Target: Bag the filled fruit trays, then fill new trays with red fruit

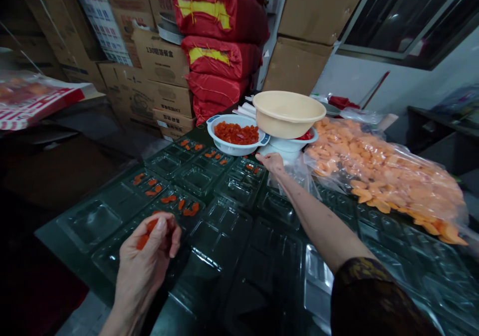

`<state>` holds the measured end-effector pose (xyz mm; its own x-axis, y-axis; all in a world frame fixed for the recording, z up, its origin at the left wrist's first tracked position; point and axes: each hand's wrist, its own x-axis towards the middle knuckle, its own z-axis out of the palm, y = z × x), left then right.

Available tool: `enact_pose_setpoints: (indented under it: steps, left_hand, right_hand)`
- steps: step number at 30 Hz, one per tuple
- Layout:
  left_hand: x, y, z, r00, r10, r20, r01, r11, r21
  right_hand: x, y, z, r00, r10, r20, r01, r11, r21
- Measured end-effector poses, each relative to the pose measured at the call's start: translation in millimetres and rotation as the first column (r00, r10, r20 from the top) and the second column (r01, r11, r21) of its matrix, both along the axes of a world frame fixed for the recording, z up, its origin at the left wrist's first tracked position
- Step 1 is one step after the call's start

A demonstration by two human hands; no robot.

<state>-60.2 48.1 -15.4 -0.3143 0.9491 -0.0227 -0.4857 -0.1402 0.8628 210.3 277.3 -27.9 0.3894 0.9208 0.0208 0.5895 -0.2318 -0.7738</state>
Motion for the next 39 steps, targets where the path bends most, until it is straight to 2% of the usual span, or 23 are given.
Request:
enact_pose_setpoints:
  steps: [6, 10, 15, 18, 21, 26, 30, 36, 39]
  left_hand:
    - [0, 0, 0.2, 1.0, -0.009, 0.008, 0.009, 1.0, 0.006]
    - [0, -1, 0.8, 1.0, -0.009, 0.013, 0.009, 1.0, -0.002]
    - [0, 1, -1.1, 0.999, -0.034, 0.025, 0.034, 0.999, -0.003]
    - [-3, 1, -2.2, 1.0, -0.014, 0.015, 0.014, 1.0, 0.0]
    - [-8, -1, -1.5, 1.0, 0.013, 0.003, -0.013, 1.0, -0.009]
    - [-11, -1, -2.2, 1.0, 0.026, 0.005, -0.026, 1.0, -0.017]
    - [-7, -1, -3.7, 1.0, -0.008, 0.01, 0.008, 1.0, -0.011]
    - [-8, -2, -3.1, 1.0, -0.003, 0.012, 0.003, 1.0, -0.007]
    - [-12, -1, -4.3, 1.0, 0.022, 0.011, -0.022, 1.0, -0.005]
  right_hand:
    - [3, -2, 1.6, 0.988, -0.064, -0.141, 0.044, 0.989, -0.141]
    - [-1, -10, 11.6, 0.954, -0.049, -0.295, -0.03, 0.966, -0.257]
    - [-32, -2, 17.9, 0.91, -0.004, -0.414, -0.132, 0.945, -0.3]
    - [-54, 11, 16.0, 0.896, -0.013, -0.444, -0.14, 0.94, -0.312]
    - [-64, 17, 14.6, 0.892, -0.03, -0.45, -0.13, 0.939, -0.319]
    - [-47, 10, 20.8, 0.908, -0.026, -0.419, -0.104, 0.953, -0.284]
    - [-42, 3, 24.6, 0.938, 0.008, -0.346, -0.115, 0.951, -0.288]
    - [-63, 4, 13.6, 0.988, 0.059, -0.145, -0.101, 0.947, -0.304]
    - [-56, 4, 12.8, 0.996, 0.088, 0.014, -0.082, 0.965, -0.248]
